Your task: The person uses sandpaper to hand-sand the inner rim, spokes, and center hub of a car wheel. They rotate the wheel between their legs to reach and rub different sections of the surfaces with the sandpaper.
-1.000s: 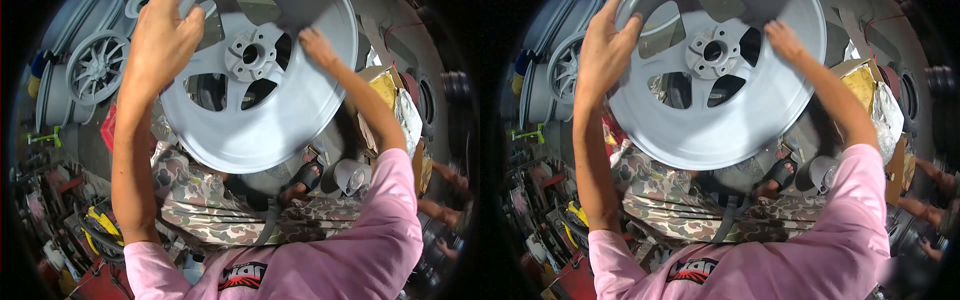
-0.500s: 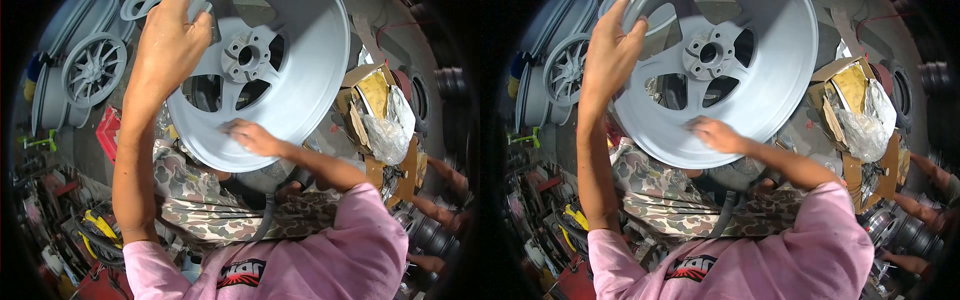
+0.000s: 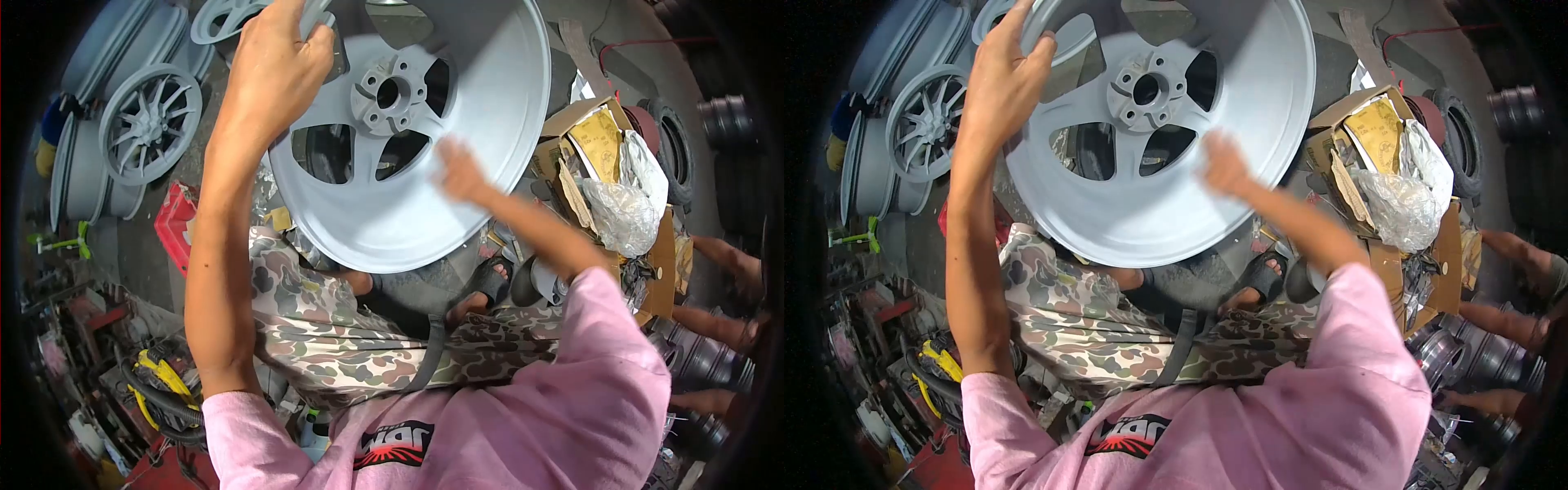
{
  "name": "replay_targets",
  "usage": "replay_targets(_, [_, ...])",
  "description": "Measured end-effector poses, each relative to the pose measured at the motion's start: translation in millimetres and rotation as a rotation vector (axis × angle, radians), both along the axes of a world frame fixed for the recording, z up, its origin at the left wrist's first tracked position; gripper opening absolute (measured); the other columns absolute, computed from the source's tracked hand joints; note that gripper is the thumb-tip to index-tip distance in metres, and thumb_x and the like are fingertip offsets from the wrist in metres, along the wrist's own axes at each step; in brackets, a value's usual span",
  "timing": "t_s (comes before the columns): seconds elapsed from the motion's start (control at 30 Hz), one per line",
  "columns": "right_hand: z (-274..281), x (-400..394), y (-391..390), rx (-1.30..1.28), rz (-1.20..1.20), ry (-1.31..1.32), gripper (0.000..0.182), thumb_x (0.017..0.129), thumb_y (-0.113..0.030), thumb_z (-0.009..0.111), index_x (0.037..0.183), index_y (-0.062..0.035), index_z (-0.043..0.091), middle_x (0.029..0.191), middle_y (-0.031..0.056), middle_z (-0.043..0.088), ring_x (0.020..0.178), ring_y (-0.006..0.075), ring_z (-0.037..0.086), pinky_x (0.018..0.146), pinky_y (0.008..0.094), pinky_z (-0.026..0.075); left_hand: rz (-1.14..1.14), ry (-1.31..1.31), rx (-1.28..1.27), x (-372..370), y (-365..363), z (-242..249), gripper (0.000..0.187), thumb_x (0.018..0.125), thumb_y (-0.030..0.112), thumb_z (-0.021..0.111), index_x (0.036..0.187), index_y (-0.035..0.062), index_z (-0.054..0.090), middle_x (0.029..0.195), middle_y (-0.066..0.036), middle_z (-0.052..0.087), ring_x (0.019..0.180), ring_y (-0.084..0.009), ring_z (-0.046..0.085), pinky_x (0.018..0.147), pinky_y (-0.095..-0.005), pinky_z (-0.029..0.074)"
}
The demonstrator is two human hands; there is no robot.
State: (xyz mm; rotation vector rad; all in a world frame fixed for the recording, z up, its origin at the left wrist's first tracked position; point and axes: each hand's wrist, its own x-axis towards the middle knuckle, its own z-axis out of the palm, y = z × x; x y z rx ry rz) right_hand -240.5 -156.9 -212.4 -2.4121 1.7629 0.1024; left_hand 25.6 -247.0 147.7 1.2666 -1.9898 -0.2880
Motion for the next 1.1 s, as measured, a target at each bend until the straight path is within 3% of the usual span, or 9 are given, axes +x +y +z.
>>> replay_targets(0.07, [95, 82, 45, 0.628, 0.002, -0.517, 0.068, 0.107, -0.050, 0.040, 0.148, 0.0045, 0.045, 0.154, 0.0297, 0.043, 0.145, 0.0417, 0.041, 0.120, 0.0483, 0.035, -0.053, -0.088, -0.245, 0, -4, -8, 0.050, 0.087, 0.005, 0.057, 0.134, -0.0106, 0.054, 0.119, -0.033, 0.066, 0.116, -0.0429, 0.064, 0.102, -0.0424, 0.048])
replay_targets(0.23, [86, 52, 83, 0.377, 0.444, -0.963, 0.064, 0.110, -0.047, 0.035, 0.154, -0.0004, 0.040, 0.160, 0.0226, 0.039, 0.148, 0.0356, 0.039, 0.124, 0.0457, 0.029, 0.024, -0.109, -0.195, -19, 22, 16, 0.048, 0.090, 0.008, 0.059, 0.134, -0.0107, 0.055, 0.123, -0.035, 0.065, 0.119, -0.0448, 0.063, 0.104, -0.0423, 0.048])
replay_targets(0.27, [8, -6, 64, 0.362, 0.482, -0.706, 0.066, 0.110, -0.048, 0.035, 0.156, -0.0007, 0.038, 0.164, 0.0199, 0.033, 0.153, 0.0335, 0.030, 0.127, 0.0439, 0.022, 0.017, -0.101, -0.206, -15, 16, 12, 0.048, 0.090, 0.008, 0.059, 0.134, -0.0107, 0.055, 0.123, -0.035, 0.065, 0.119, -0.0448, 0.063, 0.104, -0.0423, 0.048])
replay_targets(0.37, [123, -122, -54, -0.069, 0.460, 0.608, 0.062, 0.107, -0.044, 0.042, 0.158, -0.0094, 0.038, 0.172, 0.0104, 0.018, 0.159, 0.0269, 0.014, 0.128, 0.0494, 0.012, -0.027, -0.027, -0.184, -4, 0, -1, 0.046, 0.092, 0.010, 0.062, 0.133, -0.0108, 0.056, 0.122, -0.035, 0.065, 0.117, -0.0454, 0.064, 0.102, -0.0430, 0.049])
replay_targets(0.57, [221, -141, -108, -0.635, 0.284, 0.973, 0.070, 0.096, -0.026, 0.054, 0.161, -0.0096, 0.033, 0.171, 0.0065, 0.021, 0.159, 0.0252, 0.012, 0.129, 0.0499, 0.011, -0.124, -0.029, -0.088, 13, -16, -9, 0.047, 0.101, 0.033, 0.065, 0.135, 0.0012, 0.059, 0.101, -0.015, 0.072, 0.081, -0.0203, 0.065, 0.082, -0.0345, 0.052])
replay_targets(0.73, [78, -71, 85, -0.104, 0.266, 0.141, 0.057, 0.094, -0.011, 0.053, 0.148, 0.0015, 0.047, 0.155, 0.0203, 0.047, 0.147, 0.0350, 0.041, 0.124, 0.0458, 0.030, 0.029, -0.065, 0.013, 4, -5, 0, 0.048, 0.101, 0.035, 0.064, 0.136, 0.0020, 0.061, 0.092, -0.016, 0.071, 0.075, -0.0190, 0.063, 0.077, -0.0345, 0.051])
replay_targets(0.8, [116, 2, 143, 0.016, 0.217, -0.395, 0.049, 0.089, -0.009, 0.059, 0.138, -0.0022, 0.059, 0.140, 0.0185, 0.061, 0.134, 0.0346, 0.055, 0.118, 0.0429, 0.040, -0.023, -0.032, -0.069, -8, 7, 10, 0.044, 0.096, 0.014, 0.064, 0.131, -0.0108, 0.057, 0.119, -0.034, 0.066, 0.116, -0.0474, 0.064, 0.099, -0.0437, 0.050])
replay_targets(0.9, [162, -1, 122, 0.288, 0.210, -0.534, 0.048, 0.086, 0.002, 0.058, 0.133, -0.0052, 0.064, 0.131, 0.0178, 0.066, 0.125, 0.0348, 0.061, 0.112, 0.0464, 0.045, 0.034, -0.073, -0.342, -13, 3, -5, 0.038, 0.099, 0.017, 0.062, 0.127, -0.0086, 0.062, 0.111, -0.025, 0.073, 0.104, -0.0362, 0.071, 0.091, -0.0388, 0.052])
replay_targets(1.1, [146, -122, 9, -0.254, 0.359, 0.156, 0.016, 0.088, -0.011, 0.059, 0.098, -0.0067, 0.071, 0.110, 0.0146, 0.067, 0.099, 0.0260, 0.065, 0.094, 0.0410, 0.053, 0.032, -0.045, 0.053, -1, -4, 4, 0.049, 0.102, 0.041, 0.062, 0.132, 0.0014, 0.063, 0.076, -0.014, 0.066, 0.066, -0.0182, 0.059, 0.069, -0.0359, 0.049])
